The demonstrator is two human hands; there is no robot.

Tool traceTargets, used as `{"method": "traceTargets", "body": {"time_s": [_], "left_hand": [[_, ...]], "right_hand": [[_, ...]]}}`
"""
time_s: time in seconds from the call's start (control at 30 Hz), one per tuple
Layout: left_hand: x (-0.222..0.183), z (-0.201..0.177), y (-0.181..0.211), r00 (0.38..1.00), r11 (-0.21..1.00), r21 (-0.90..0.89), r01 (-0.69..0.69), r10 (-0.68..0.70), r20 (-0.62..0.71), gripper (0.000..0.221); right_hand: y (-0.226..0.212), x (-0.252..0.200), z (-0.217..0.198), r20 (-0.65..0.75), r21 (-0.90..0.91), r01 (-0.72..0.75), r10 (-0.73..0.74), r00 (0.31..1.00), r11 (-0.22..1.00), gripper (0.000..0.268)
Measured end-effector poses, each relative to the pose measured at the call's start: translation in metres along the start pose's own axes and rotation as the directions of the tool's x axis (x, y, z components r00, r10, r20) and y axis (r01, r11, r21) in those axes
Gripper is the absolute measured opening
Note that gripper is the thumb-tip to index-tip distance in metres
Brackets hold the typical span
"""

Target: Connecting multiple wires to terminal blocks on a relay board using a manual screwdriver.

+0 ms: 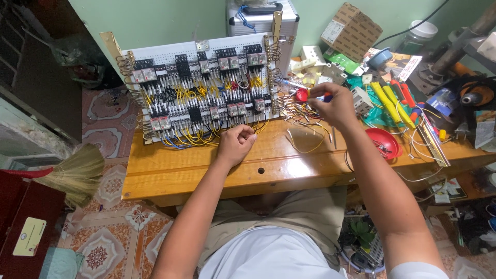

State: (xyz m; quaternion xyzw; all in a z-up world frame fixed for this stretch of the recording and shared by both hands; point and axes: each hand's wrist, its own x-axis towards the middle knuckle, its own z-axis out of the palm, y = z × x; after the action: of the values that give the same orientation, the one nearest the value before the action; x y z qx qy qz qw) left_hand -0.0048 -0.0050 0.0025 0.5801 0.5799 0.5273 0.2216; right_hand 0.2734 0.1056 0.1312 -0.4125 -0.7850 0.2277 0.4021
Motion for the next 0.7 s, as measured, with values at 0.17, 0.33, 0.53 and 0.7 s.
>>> {"method": "traceTargets", "body": {"time_s": [0.17, 0.33, 0.53, 0.7], "left_hand": [[-0.001, 0.0, 0.004, 0.997, 0.982, -0.175, 0.067, -0.073, -0.025, 0.015], [-0.003, -0.003, 0.016, 0.992, 0.918, -0.39, 0.07, -0.107, -0.072, 0.013], [0.0, -0.004, 0.025, 0.985, 0.739, -0.669, 0.076, -0.161, -0.065, 0.019], [-0.007, -0.009, 0.027, 0.968, 0.729, -0.66, 0.181, -0.251, -0.011, 0.02]], "right_hand": [[-0.02, -0.019, 0.043, 0.17, 0.113, 0.12, -0.138, 0.976, 0.986, 0.029], [-0.049, -0.041, 0.079, 0.308, 0.125, 0.116, -0.15, 0.94, 0.985, 0.024], [-0.064, -0.044, 0.096, 0.385, 0.031, 0.145, -0.146, 0.911, 0.989, 0.019], [-0.06, -0.049, 0.101, 0.477, -0.071, 0.169, -0.115, 0.871, 0.983, 0.012]]}}
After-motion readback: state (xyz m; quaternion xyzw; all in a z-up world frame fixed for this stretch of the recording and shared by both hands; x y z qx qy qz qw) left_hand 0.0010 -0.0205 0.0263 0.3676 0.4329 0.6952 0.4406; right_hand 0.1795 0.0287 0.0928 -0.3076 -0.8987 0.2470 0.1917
